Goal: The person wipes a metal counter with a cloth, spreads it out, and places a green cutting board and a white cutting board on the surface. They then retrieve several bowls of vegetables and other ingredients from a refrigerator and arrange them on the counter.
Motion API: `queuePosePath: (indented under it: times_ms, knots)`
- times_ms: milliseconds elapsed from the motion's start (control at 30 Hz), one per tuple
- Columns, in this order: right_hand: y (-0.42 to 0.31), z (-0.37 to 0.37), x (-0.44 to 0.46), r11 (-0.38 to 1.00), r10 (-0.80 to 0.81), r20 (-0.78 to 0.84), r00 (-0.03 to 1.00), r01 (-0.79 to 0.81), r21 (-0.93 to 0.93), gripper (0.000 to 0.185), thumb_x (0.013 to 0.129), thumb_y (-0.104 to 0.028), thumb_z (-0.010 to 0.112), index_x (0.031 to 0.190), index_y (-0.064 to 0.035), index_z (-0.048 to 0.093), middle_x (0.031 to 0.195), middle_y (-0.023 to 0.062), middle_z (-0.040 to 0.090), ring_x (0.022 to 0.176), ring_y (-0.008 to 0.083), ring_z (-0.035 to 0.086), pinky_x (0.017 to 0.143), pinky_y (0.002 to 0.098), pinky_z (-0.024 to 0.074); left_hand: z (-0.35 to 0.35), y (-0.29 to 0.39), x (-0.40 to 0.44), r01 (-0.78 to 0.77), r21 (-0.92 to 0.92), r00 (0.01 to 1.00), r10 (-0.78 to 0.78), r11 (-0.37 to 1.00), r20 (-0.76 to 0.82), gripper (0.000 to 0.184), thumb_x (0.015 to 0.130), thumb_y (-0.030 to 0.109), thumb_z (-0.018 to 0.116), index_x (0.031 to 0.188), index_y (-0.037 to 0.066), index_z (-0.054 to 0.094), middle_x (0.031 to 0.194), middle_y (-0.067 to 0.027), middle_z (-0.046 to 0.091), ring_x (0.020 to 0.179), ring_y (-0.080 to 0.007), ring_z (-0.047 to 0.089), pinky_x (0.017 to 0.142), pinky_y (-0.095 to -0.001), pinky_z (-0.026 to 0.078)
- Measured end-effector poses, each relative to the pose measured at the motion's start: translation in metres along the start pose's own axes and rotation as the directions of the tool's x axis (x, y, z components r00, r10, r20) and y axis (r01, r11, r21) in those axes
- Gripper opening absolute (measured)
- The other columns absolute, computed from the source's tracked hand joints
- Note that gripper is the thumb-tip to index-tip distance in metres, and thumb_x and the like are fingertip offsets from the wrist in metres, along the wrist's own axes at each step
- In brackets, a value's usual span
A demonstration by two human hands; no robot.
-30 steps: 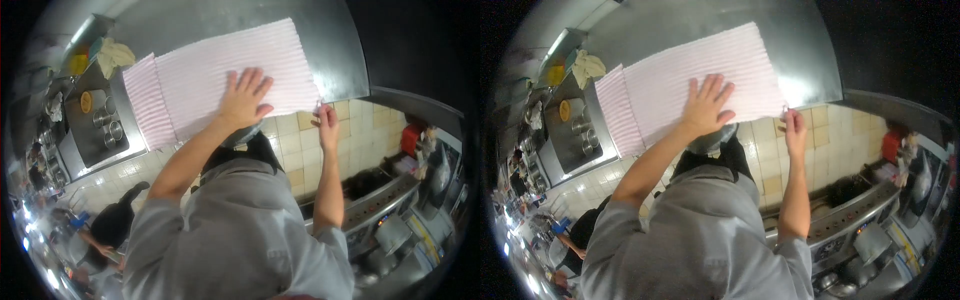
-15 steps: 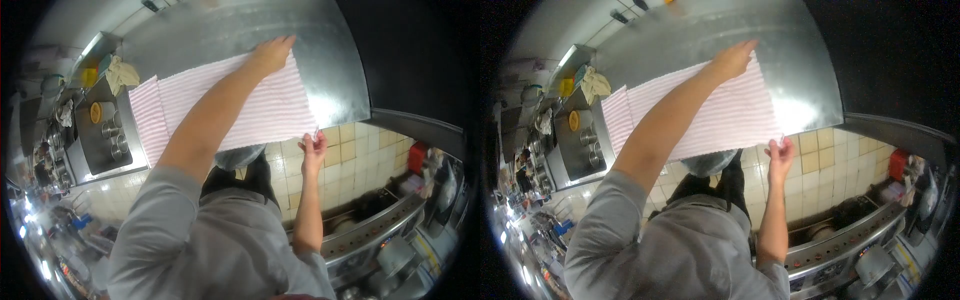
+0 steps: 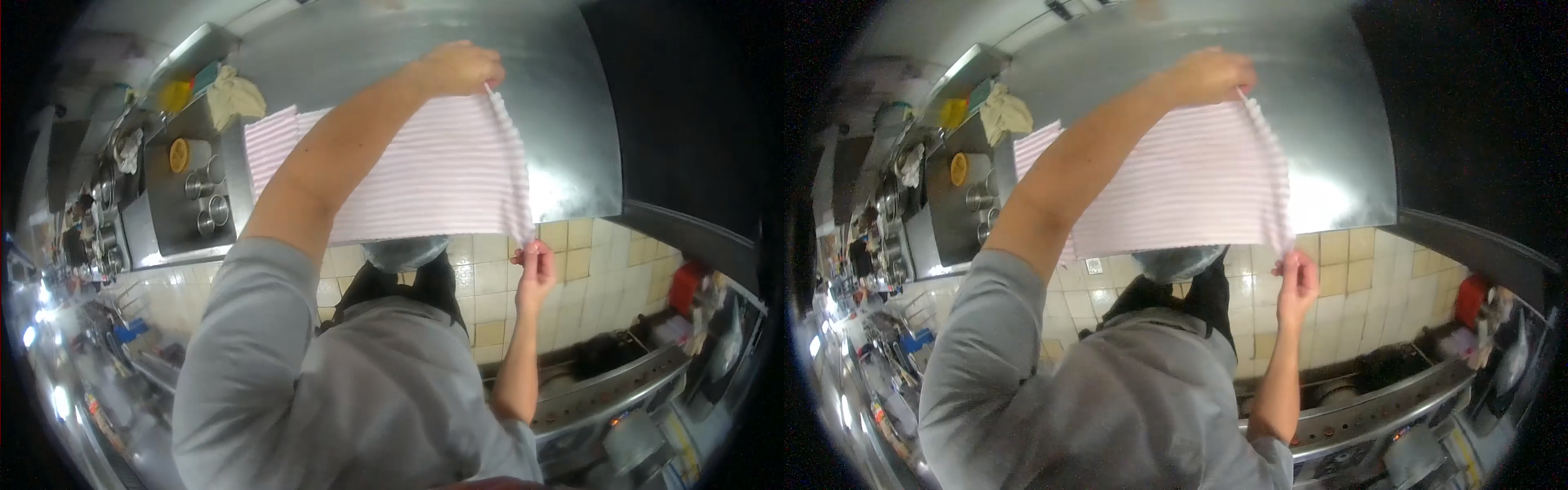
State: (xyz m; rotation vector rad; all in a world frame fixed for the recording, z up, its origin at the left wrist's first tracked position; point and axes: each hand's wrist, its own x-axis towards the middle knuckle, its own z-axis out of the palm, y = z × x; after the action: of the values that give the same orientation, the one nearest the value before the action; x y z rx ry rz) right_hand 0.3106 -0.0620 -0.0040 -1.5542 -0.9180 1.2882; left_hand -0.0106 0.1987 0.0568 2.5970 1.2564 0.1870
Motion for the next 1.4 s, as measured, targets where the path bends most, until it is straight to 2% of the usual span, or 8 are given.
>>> queuePosePath:
  times_ms: [433,533,733,933,1033,1133,1267,1400]
  knots:
    - [-0.023,0.134,-0.055,0.802,-0.255,0.771,0.584,0.572,-0.168,0.017,0.088,-0.006,0.07,0.103,0.0004,0.068,0.096,0.0157,0.068,0.082,0.027,0.067,0.071,0.0328,0.0542,0.037,-0.055,-0.167,0.259,0.153,0.959,-0.234,0.954,-0.161,0.018,0.089,0.006,0.055,0.097,0.016,0.068,0.112,-0.0002,0.062,0.096,-0.0252,0.062,0.086,-0.0391,0.049]
    - [-0.024,0.14,-0.059,0.813,-0.093,0.807,0.583,0.513,-0.276,0.025,0.091,-0.009,0.067,0.115,-0.0001,0.066,0.096,0.012,0.066,0.083,0.0215,0.065,0.069,0.0296,0.0539,0.034,-0.044,-0.174,0.394,0.174,0.919,-0.385,0.902,-0.083,0.021,0.088,0.005,0.056,0.101,0.014,0.069,0.119,-0.0024,0.063,0.096,-0.0284,0.064,0.084,-0.0421,0.052]
    - [-0.007,0.109,-0.075,0.841,-0.067,0.743,0.666,0.439,-0.317,0.026,0.093,-0.009,0.066,0.117,0.0017,0.065,0.1,0.0136,0.069,0.08,0.0202,0.067,0.073,0.03,0.0552,0.032,0.029,-0.232,0.378,-0.233,0.78,-0.444,0.896,-0.441,0.025,0.095,0.01,0.053,0.115,0.011,0.068,0.121,-0.008,0.067,0.107,-0.0278,0.064,0.094,-0.044,0.049]
    - [0.027,0.055,-0.097,0.952,0.158,0.604,0.781,0.042,-0.304,0.021,0.099,-0.01,0.06,0.113,0.0041,0.066,0.091,0.0063,0.067,0.08,0.0122,0.063,0.072,0.0287,0.0539,0.057,0.157,-0.358,0.371,-0.51,0.656,-0.608,0.776,-0.447,0.024,0.091,0.009,0.064,0.114,0.009,0.068,0.112,-0.0092,0.07,0.1,-0.0274,0.066,0.087,-0.0388,0.052]
    - [0.024,0.081,-0.079,0.943,0.132,0.675,0.725,0.119,-0.312,0.02,0.1,-0.01,0.059,0.112,0.0042,0.066,0.086,0.0051,0.066,0.077,0.0114,0.062,0.07,0.0274,0.0522,0.067,0.204,-0.416,0.503,-0.636,0.449,-0.806,0.584,-0.385,0.023,0.092,0.007,0.063,0.115,0.006,0.067,0.108,-0.0117,0.07,0.098,-0.0293,0.066,0.087,-0.0376,0.053]
    - [-0.002,0.089,-0.063,0.915,0.061,0.744,0.665,0.26,-0.307,0.019,0.099,-0.01,0.061,0.109,0.0039,0.067,0.082,0.004,0.065,0.076,0.0114,0.061,0.07,0.0269,0.0516,0.112,0.248,-0.484,0.575,-0.809,0.027,-0.991,0.12,-0.128,0.023,0.096,0.01,0.061,0.117,0.003,0.066,0.107,-0.0163,0.069,0.094,-0.0277,0.068,0.081,-0.0357,0.054]
    - [-0.028,0.154,-0.009,0.854,-0.08,0.948,0.308,0.512,-0.095,0.017,0.097,-0.009,0.063,0.108,0.0034,0.068,0.094,0.0037,0.068,0.08,0.0115,0.061,0.072,0.0265,0.0518,0.128,0.352,-0.538,0.679,-0.717,-0.417,-0.887,-0.16,-0.197,0.025,0.097,0.014,0.06,0.118,0.001,0.065,0.104,-0.0179,0.069,0.089,-0.0226,0.069,0.077,-0.0328,0.054]
    - [-0.04,0.193,0.045,0.869,-0.055,0.966,0.251,0.488,-0.078,0.018,0.099,-0.01,0.06,0.109,0.0027,0.067,0.09,0.0026,0.067,0.077,0.0089,0.059,0.07,0.0238,0.0498,0.189,0.49,-0.54,0.397,-0.7,-0.769,-0.631,-0.594,0.099,0.035,0.093,0.026,0.064,0.117,0.0,0.066,0.105,-0.0215,0.07,0.095,-0.032,0.069,0.083,-0.0387,0.054]
